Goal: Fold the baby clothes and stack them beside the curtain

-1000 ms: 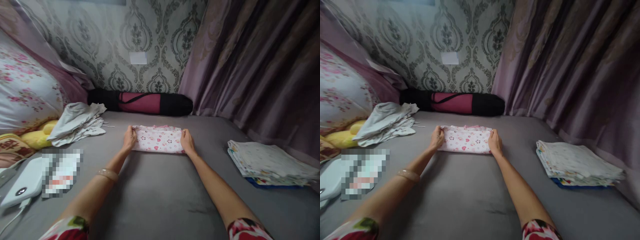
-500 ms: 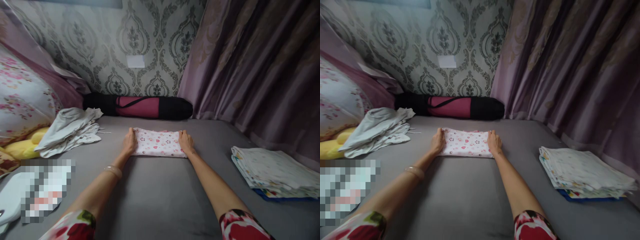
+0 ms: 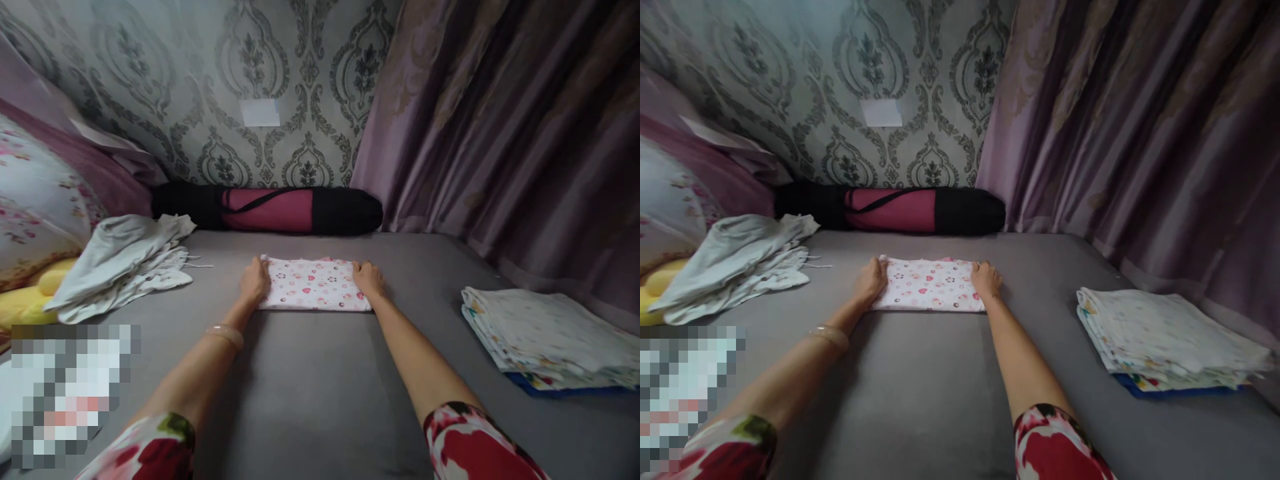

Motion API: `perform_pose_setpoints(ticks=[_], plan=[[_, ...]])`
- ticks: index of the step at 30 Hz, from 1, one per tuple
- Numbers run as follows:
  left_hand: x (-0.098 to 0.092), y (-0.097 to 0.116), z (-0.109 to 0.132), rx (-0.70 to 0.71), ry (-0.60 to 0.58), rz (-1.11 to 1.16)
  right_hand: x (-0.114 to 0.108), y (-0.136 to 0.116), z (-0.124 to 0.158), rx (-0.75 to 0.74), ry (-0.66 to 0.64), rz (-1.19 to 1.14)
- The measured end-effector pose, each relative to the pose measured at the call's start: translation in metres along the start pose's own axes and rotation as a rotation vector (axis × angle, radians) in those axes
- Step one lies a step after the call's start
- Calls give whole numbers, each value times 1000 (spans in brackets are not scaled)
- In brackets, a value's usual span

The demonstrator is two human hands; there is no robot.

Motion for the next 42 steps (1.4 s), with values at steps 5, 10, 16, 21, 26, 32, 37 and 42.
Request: perform_pose_setpoints(ticks=[5,10,16,21,26,32,37,42], plan=[[-8,-13,-8,-64,-89,132,-13,20,0,-7,-153,-221],[-22,-45,15,-52,-247,243,-24,41,45,-104,-157,-231],[-39,-66,56,41,-402,380,-26,44,88,-165,-157,-78],[-39,-61,68,-2,-289,363,-24,34,96,-134,-155,90],[-35,-57,67,-63,-264,319,-26,22,104,-73,-142,161],[-34,-56,67,-52,-267,229,-29,28,96,-101,-201,145],[-27,-29,76,99,33,123,-34,13,87,-149,-68,127],[0,27,87,478,-24,112,-9,-50,82,-555,2,126]])
Point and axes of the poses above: each hand's wrist, its own z-axis away from the middle knuckle, its own x-axis out of the palm, y = z × x, the point moved 1 cm from there along -z, towards the middle knuckle, and after that the axes turned 10 degrees about -x, right-handed, at the moved point
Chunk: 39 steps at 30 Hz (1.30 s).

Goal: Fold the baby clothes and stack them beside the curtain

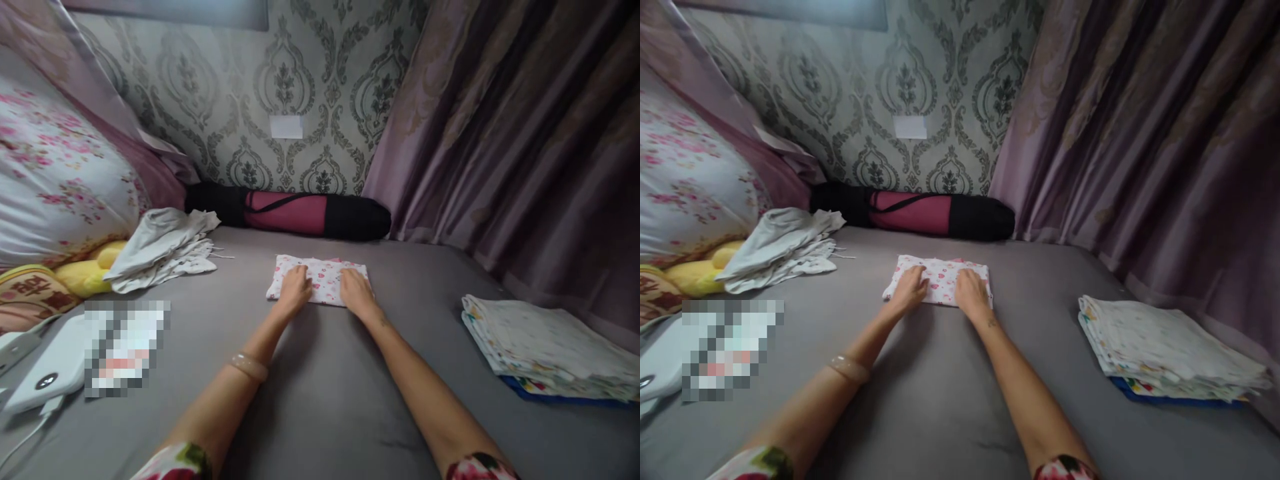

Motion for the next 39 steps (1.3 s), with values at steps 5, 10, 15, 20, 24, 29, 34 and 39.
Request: perform_pose_setpoints(ticks=[5,10,15,20,24,29,34,39], plan=[[25,17,-19,75,-14,-109,32,-31,-32,-190,-150,-20],[31,2,-29,122,-67,-219,48,-27,-38,-183,-179,-51],[35,-6,-28,117,-86,-251,55,-25,-33,-173,-105,-41],[32,-13,-27,76,-29,-263,56,-18,-29,-79,-59,10],[26,-21,-27,1,1,-245,53,-4,-25,-8,-52,47],[19,-36,-26,-74,-19,-215,47,14,-16,45,-28,92],[12,-57,-26,-109,-107,-199,41,36,-7,107,-31,93],[4,-72,-21,-183,-158,-176,39,56,1,132,-9,71]])
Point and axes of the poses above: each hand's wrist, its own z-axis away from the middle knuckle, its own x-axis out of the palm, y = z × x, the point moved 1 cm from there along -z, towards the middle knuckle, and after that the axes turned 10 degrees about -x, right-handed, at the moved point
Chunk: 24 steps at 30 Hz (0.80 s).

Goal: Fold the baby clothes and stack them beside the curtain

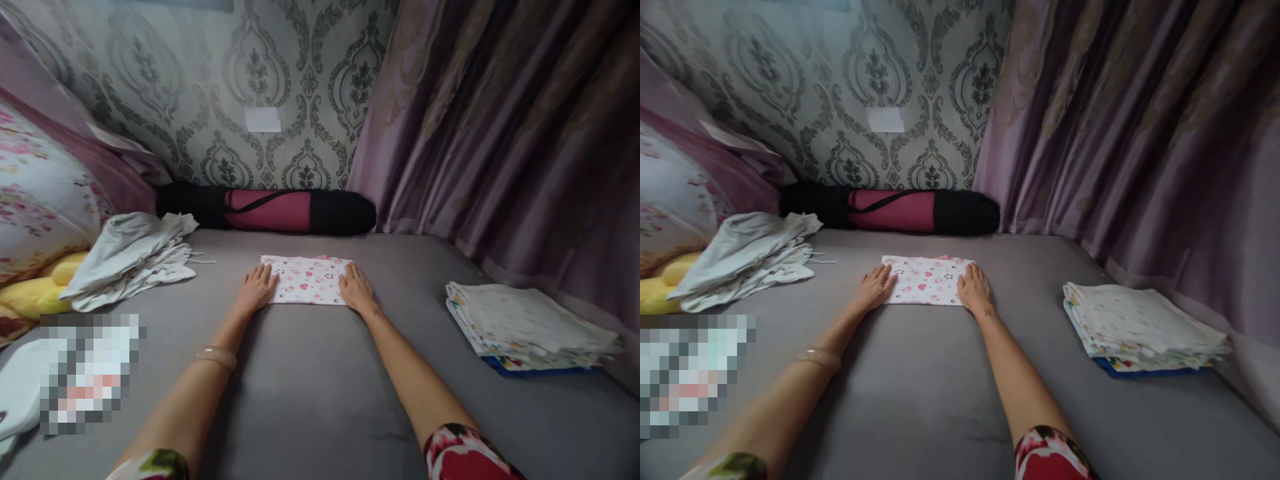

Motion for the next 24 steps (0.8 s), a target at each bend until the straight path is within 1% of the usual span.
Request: perform_pose_setpoints(ticks=[3,9,15,18,21,24], plan=[[-1,-4,7,-30,40,-7,2,4,1,-25,20,-4],[2,-8,19,-99,103,26,6,5,-2,-33,20,9],[2,-12,21,-59,158,54,5,5,-1,-50,10,49],[0,-13,20,-43,171,67,2,3,0,-38,-5,47],[-2,-15,17,-31,155,106,-6,-2,-1,-9,-31,55],[-4,-18,15,-53,146,146,-16,-13,-6,-65,-7,80]])
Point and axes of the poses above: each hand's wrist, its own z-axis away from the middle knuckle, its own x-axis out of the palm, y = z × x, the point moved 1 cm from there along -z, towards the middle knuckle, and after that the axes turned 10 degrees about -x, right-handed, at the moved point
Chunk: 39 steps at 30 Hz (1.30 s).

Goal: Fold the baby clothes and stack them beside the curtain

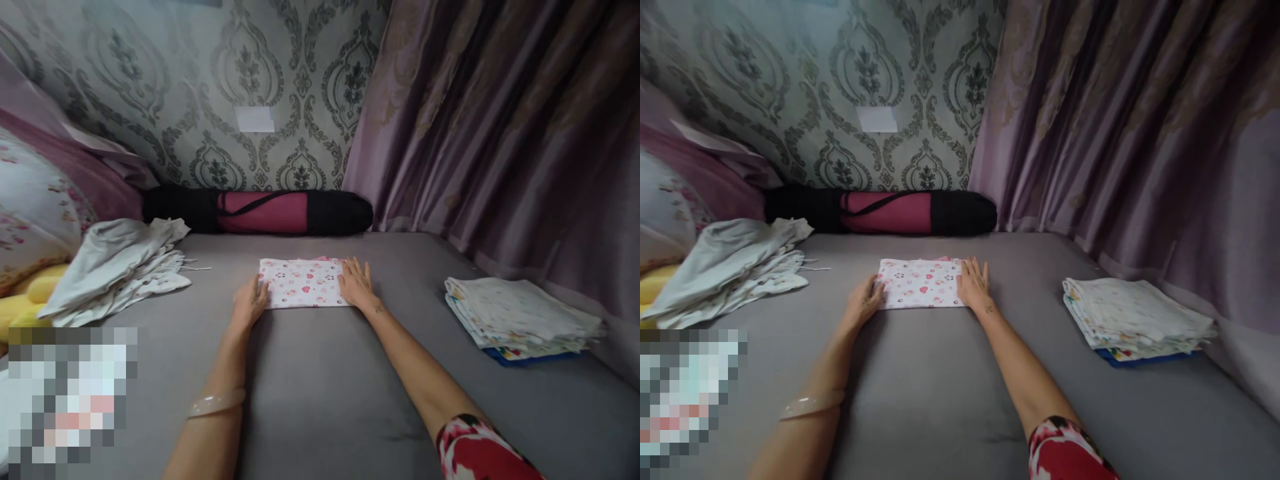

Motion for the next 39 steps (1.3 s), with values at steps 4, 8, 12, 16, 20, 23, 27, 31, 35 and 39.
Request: perform_pose_setpoints(ticks=[4,8,12,16,20,23,27,31,35,39], plan=[[-4,6,0,102,63,40,-6,-14,-9,-50,-9,-45],[-5,39,8,256,77,11,-1,-31,-12,-54,-45,-115],[-4,88,14,362,22,-90,0,-51,-15,-110,-27,-192],[3,115,14,380,27,-140,0,-62,-16,-128,22,-217],[16,108,9,326,54,-136,1,-61,-16,-137,25,-219],[20,100,4,297,86,-124,-3,-63,-20,-141,47,-210],[17,99,-2,273,166,-109,-5,-70,-28,-161,91,-199],[25,98,-3,283,95,-148,7,-74,-30,-179,59,-170],[36,94,-2,281,-63,-202,20,-73,-27,-180,-30,-158],[34,94,-2,290,-63,-208,21,-72,-27,-180,-22,-159]])
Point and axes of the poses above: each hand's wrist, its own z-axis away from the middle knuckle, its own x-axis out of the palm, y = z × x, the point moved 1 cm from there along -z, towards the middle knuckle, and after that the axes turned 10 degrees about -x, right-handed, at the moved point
